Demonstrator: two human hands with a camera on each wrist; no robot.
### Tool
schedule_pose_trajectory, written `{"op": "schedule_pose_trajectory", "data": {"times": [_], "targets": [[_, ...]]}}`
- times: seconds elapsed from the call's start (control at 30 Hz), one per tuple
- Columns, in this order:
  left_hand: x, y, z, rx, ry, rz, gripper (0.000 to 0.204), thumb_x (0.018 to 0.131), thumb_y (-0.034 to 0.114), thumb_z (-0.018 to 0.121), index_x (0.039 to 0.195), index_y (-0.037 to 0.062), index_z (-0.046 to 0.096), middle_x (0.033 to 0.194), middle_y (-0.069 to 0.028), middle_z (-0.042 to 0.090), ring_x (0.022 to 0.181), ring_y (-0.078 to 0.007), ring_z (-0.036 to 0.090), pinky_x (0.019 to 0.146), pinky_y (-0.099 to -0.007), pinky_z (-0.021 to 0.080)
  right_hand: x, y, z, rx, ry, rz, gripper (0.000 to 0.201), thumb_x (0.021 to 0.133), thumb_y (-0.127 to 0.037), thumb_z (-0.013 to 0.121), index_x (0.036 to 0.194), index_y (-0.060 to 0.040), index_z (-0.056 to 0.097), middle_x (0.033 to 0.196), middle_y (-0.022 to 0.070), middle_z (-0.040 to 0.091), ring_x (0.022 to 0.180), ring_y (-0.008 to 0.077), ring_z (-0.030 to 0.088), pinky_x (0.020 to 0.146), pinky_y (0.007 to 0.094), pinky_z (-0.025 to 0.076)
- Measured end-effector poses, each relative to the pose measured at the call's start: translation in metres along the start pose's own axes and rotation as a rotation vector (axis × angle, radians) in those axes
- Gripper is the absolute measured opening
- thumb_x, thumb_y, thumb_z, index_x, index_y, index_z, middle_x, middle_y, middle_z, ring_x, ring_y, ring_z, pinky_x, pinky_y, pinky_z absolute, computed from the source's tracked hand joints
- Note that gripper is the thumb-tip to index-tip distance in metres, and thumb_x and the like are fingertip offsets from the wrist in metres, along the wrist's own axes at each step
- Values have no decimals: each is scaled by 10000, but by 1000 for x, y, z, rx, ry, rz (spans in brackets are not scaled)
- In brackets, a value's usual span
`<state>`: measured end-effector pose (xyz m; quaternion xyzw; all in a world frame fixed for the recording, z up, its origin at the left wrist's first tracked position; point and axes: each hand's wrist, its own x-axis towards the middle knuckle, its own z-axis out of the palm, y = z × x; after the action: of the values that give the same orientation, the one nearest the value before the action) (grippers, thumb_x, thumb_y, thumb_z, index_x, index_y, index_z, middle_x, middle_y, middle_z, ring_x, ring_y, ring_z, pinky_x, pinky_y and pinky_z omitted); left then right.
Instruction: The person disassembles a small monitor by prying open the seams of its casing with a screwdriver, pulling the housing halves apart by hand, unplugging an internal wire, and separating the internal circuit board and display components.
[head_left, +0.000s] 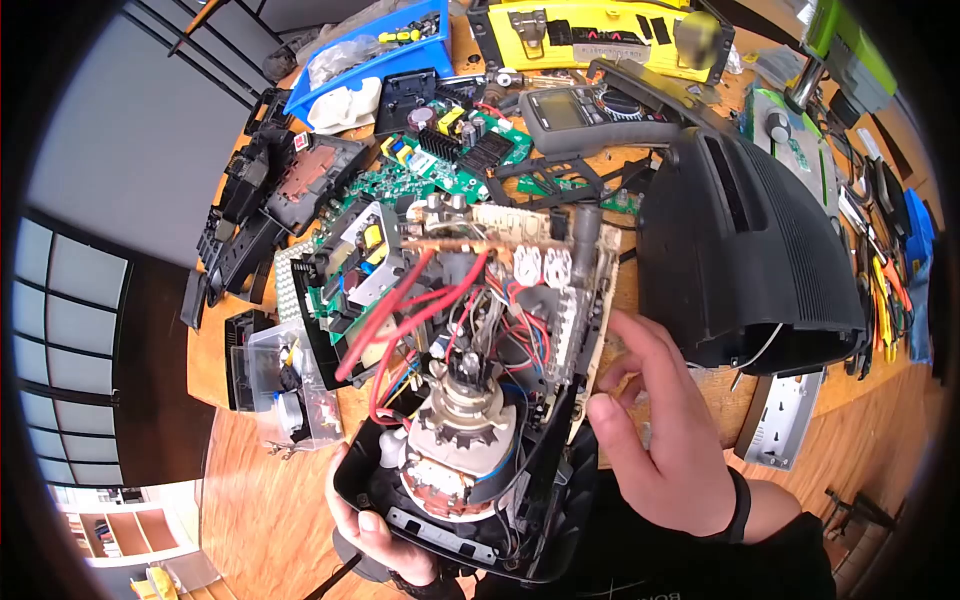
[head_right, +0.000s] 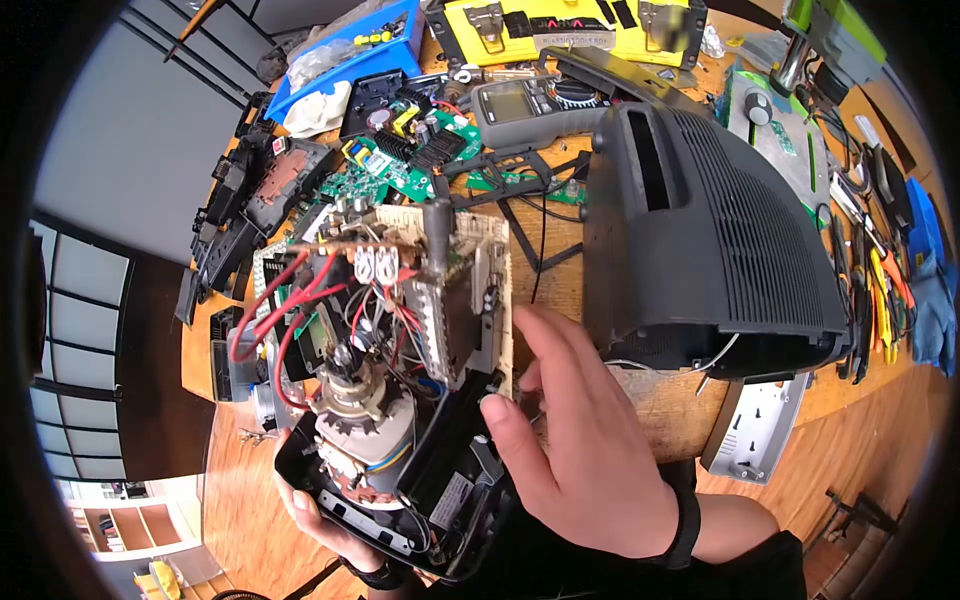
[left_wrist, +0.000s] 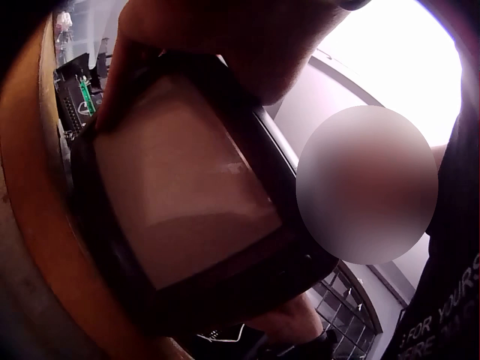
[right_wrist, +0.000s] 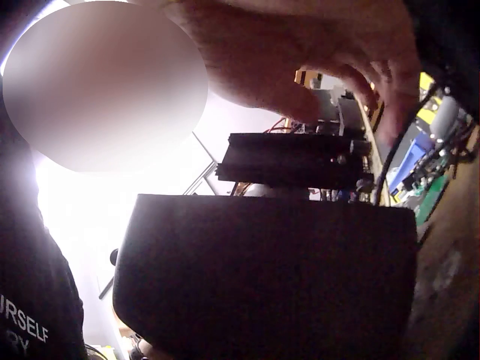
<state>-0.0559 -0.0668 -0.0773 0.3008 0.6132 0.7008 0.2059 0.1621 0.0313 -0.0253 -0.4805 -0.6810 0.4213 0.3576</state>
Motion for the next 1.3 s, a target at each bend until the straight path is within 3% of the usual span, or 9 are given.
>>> {"op": "schedule_pose_trajectory", "data": {"times": [0.1, 0.13, 0.2, 0.37, 0.67, 0.73, 0.87, 0.93, 1.3], "targets": [[0, -2, -5, 29, -4, 0, 852, 819, 555, 596, 1409, -26, 395, 1280, -203, 561, 1152, -310, 589, 984, -453, 485, 5, 7, 8, 108, 22, -74, 524, 982, -164, 555, 1394, 77, 336, 1296, 192, 499, 1200, 238, 533, 1007, 295, 405], [1, -4, -6, 21, -6, -5, 866, 812, 561, 602, 1406, -33, 394, 1280, -204, 561, 1148, -309, 590, 981, -448, 485, 7, 4, 11, 107, 20, -80, 524, 982, -164, 555, 1394, 77, 336, 1296, 192, 499, 1200, 238, 533, 1007, 295, 405], [2, -5, -9, 28, -8, 2, 880, 808, 590, 602, 1402, -26, 396, 1271, -203, 564, 1138, -309, 590, 986, -450, 478, 15, -5, 19, 769, 117, 141, 465, 1001, -151, 529, 1380, 59, 358, 1280, 116, 518, 1098, 133, 534, 942, 255, 409], [3, -7, -15, 95, -45, -4, 886, 828, 647, 576, 1386, -19, 405, 1246, -192, 576, 1105, -296, 599, 968, -450, 484, 29, 6, 14, 980, -9, 302, 364, 987, -52, 510, 1341, 11, 449, 1055, 4, 582, 874, 30, 454, 772, 206, 380], [5, -1, -10, 133, -71, 0, 849, 847, 643, 549, 1371, -12, 420, 1221, -181, 587, 1040, -277, 626, 865, -402, 539, 27, 6, 9, 855, -74, 292, 411, 1027, -110, 490, 1408, 16, 402, 1277, 71, 586, 1073, 50, 517, 925, 220, 408], [3, -1, -13, 50, -67, -17, 806, 858, 563, 619, 1315, -89, 493, 1246, -194, 590, 1138, -273, 592, 1020, -407, 439, 27, 10, 15, 895, -59, 222, 401, 1032, -114, 481, 1403, 14, 404, 1246, 62, 593, 1049, 45, 514, 908, 218, 409], [4, -2, -9, 1, -72, 4, 806, 857, 563, 615, 1316, -88, 493, 1245, -192, 592, 1140, -274, 591, 1021, -409, 438, 26, 5, 18, 914, -31, 134, 373, 1042, -125, 466, 1384, 14, 414, 1165, 38, 600, 991, 37, 499, 872, 216, 407], [3, -5, -11, 95, -39, -2, 842, 837, 630, 560, 1389, 9, 422, 1216, -164, 584, 1025, -254, 617, 843, -381, 532, 25, 6, 18, 889, -35, 132, 362, 1043, -127, 465, 1371, 18, 419, 1148, 36, 599, 975, 36, 496, 862, 216, 406], [1, -6, -15, 46, -44, 7, 807, 856, 570, 587, 1344, -59, 459, 1243, -191, 587, 1133, -283, 590, 1008, -429, 451, 19, 3, 26, 792, 41, 53, 323, 1046, -137, 456, 1325, 26, 440, 1104, 31, 594, 934, 38, 498, 821, 206, 403]]}}
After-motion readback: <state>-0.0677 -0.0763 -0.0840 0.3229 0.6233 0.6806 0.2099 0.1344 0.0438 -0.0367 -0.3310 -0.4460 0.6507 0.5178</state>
